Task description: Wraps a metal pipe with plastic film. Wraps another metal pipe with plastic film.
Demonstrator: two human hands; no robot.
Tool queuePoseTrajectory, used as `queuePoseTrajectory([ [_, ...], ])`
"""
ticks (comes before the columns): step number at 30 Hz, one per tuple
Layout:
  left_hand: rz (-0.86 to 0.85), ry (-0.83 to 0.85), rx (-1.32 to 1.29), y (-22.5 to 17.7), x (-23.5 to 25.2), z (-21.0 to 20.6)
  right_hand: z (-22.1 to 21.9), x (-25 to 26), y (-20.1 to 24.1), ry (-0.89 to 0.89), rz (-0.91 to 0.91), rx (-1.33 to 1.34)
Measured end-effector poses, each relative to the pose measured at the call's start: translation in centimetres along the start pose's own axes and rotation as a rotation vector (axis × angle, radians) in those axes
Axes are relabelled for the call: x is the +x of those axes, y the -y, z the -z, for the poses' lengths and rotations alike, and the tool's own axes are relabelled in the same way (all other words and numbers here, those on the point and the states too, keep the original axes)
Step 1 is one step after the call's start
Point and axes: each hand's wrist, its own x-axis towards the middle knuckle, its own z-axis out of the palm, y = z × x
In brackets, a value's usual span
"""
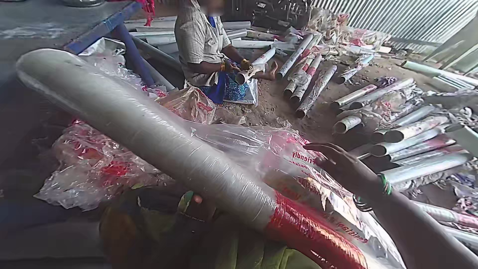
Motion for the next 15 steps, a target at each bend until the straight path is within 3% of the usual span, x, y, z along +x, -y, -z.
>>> queuePoseTrajectory([
  [2,-0.120,-0.105,-0.005,-1.9,1.0,-0.8,-0.6,0.3,1.7,-0.015,0.113,-0.042],
  [4,-0.119,-0.233,-0.114,-3.3,2.9,-0.5,-1.0,1.2,2.9,-0.023,0.163,-0.028],
  [6,-0.045,-0.327,-0.110,-4.4,4.2,0.3,-1.6,2.8,3.9,-0.001,0.188,-0.011],
  [10,0.264,-0.483,-0.130,-6.3,7.6,2.6,-3.4,6.9,7.3,0.085,0.276,-0.019],
  [15,0.263,-0.513,-0.046,-5.1,8.7,3.7,-5.1,11.6,13.6,0.182,0.373,-0.111],
])
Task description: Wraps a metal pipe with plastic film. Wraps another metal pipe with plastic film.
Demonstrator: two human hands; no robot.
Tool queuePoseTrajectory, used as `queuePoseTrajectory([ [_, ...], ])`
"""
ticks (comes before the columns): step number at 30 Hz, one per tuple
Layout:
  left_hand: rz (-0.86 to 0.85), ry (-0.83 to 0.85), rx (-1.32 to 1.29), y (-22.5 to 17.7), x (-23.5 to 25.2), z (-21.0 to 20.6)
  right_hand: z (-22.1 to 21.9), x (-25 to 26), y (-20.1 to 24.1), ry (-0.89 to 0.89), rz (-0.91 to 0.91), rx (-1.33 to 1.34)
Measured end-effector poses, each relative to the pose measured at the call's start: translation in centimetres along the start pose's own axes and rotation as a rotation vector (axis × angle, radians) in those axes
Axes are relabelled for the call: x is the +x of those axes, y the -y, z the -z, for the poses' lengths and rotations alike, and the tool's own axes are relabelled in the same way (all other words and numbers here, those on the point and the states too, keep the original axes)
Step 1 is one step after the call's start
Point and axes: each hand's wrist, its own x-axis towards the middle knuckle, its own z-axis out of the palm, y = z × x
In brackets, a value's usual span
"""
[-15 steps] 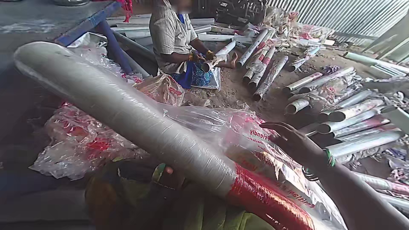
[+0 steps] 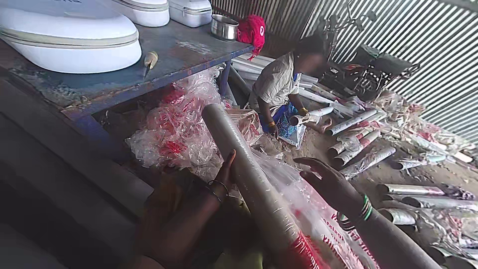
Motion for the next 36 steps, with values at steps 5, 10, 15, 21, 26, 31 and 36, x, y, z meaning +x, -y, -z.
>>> queuePoseTrajectory([
  [5,-0.058,0.005,-0.018,-1.1,-2.4,-0.5,-1.5,7.5,3.2,0.135,0.000,0.042],
  [10,-0.215,0.194,-0.060,0.1,-6.8,-0.3,-4.0,13.5,4.9,0.179,-0.021,0.156],
  [15,-0.108,0.455,-0.070,2.2,-7.9,0.8,-5.7,12.5,6.5,0.152,-0.018,0.263],
  [21,-0.176,0.253,-0.035,-0.9,-5.7,0.9,-5.5,10.5,8.4,0.026,-0.048,-0.009],
  [26,-0.038,0.083,-0.073,-3.7,-6.3,0.1,-7.2,10.6,8.6,-0.084,0.035,-0.244],
  [31,-0.075,0.048,-0.073,-2.8,-6.0,0.3,-7.7,11.8,6.2,-0.157,0.277,-0.394],
  [36,-0.232,0.049,-0.166,-2.2,-6.2,0.4,-5.6,15.2,-1.0,-0.061,0.241,-0.462],
])
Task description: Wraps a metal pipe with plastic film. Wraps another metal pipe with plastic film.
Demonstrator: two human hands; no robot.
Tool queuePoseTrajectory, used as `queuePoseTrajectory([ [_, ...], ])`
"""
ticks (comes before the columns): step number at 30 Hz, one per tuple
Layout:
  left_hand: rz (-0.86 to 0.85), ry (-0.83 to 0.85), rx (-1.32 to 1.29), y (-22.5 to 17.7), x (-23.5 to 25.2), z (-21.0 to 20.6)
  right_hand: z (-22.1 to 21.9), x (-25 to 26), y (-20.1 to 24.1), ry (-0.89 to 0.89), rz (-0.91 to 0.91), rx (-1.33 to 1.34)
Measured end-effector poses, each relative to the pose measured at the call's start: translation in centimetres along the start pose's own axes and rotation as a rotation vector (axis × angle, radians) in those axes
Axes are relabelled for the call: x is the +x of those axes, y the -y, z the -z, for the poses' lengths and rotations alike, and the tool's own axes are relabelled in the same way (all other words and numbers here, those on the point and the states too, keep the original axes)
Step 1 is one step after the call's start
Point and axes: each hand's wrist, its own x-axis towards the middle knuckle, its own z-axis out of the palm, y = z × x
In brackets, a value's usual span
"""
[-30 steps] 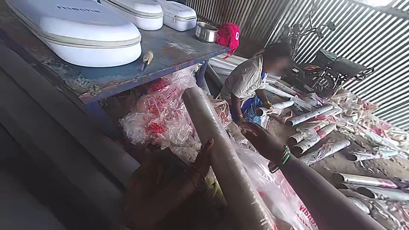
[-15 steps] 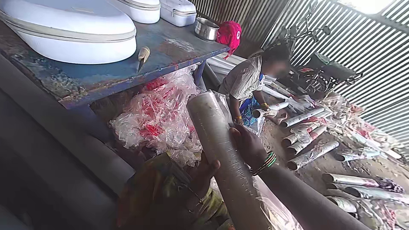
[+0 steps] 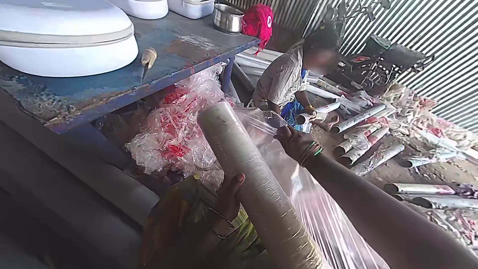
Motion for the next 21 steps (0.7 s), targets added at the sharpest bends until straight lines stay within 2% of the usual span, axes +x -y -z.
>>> queuePoseTrajectory([
  [2,-0.072,0.068,-0.066,0.3,0.2,0.0,-1.7,0.3,-1.4,0.175,-0.137,0.044],
  [5,-0.190,0.175,-0.136,1.2,0.3,0.6,-5.9,-0.5,0.2,0.349,-0.324,0.309],
  [7,-0.271,0.204,-0.134,0.8,0.0,0.8,-8.3,-0.4,1.2,0.416,-0.287,0.388],
  [10,-0.329,0.291,-0.128,0.0,-0.7,1.3,-9.9,-0.1,0.2,0.400,-0.134,0.411],
  [12,-0.364,0.283,-0.088,-1.5,-1.6,-0.1,-8.7,0.7,-1.5,0.402,-0.164,0.541],
  [15,-0.389,0.278,-0.072,-1.8,-1.9,-1.2,-4.5,1.3,-4.0,0.462,-0.194,0.712],
  [19,-0.292,0.166,-0.015,1.1,-0.3,0.3,0.0,1.2,-6.0,0.496,-0.311,0.837],
  [21,-0.248,0.158,-0.037,2.9,1.1,1.5,1.4,0.7,-6.7,0.435,-0.414,0.940],
])
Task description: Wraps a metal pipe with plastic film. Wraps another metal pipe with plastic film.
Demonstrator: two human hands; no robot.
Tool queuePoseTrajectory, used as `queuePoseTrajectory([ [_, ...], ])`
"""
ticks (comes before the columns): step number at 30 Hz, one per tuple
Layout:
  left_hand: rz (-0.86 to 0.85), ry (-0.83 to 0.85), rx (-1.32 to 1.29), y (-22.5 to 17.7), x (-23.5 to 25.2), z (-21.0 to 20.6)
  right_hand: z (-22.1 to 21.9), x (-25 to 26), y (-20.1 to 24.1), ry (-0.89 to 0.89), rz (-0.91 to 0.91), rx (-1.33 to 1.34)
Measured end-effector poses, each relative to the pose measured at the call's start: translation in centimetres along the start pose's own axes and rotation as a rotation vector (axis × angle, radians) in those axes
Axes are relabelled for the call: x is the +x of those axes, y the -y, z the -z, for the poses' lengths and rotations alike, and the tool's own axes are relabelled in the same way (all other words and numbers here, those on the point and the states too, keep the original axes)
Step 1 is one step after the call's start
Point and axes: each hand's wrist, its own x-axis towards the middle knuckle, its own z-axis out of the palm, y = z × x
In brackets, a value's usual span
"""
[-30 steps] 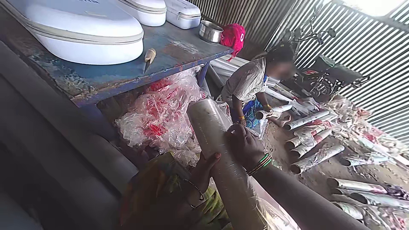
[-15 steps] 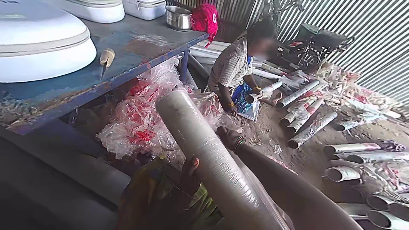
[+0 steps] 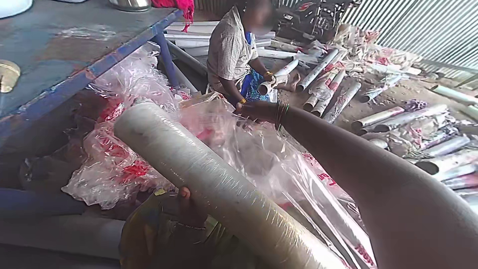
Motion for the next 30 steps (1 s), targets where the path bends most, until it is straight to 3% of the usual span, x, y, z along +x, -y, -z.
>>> queuePoseTrajectory([
  [3,-0.014,0.062,-0.069,0.4,0.0,0.9,2.9,-3.7,-1.1,-0.249,0.020,0.135],
  [5,-0.060,0.103,-0.064,0.2,-0.1,1.2,4.5,-7.7,-2.7,-0.440,0.057,-0.093],
  [7,-0.104,0.145,-0.070,0.5,0.2,2.1,4.2,-12.2,-5.0,-0.522,0.051,-0.238],
  [10,-0.162,0.152,-0.046,1.5,0.8,3.3,0.1,-19.6,-8.3,-0.497,0.000,-0.218],
  [13,-0.140,-0.008,0.074,0.4,0.1,0.5,-5.3,-25.9,-10.3,-0.422,-0.055,-0.221],
  [15,-0.093,-0.055,0.100,-0.1,-0.2,-0.9,-8.1,-28.4,-10.2,-0.308,-0.191,-0.175],
  [17,-0.081,-0.028,0.108,0.5,-0.2,-1.0,-10.6,-29.2,-10.5,-0.234,-0.267,-0.117],
  [21,-0.031,0.060,0.074,1.8,-0.4,-0.6,-13.5,-28.9,-11.1,-0.179,-0.249,-0.071],
  [26,0.235,-0.054,0.342,-0.4,-3.0,-4.2,-14.4,-29.5,-11.2,-0.469,-0.065,-0.126],
  [30,0.342,0.091,0.412,-0.5,-6.1,-3.9,-14.6,-29.4,-10.6,-0.583,0.118,-0.181],
])
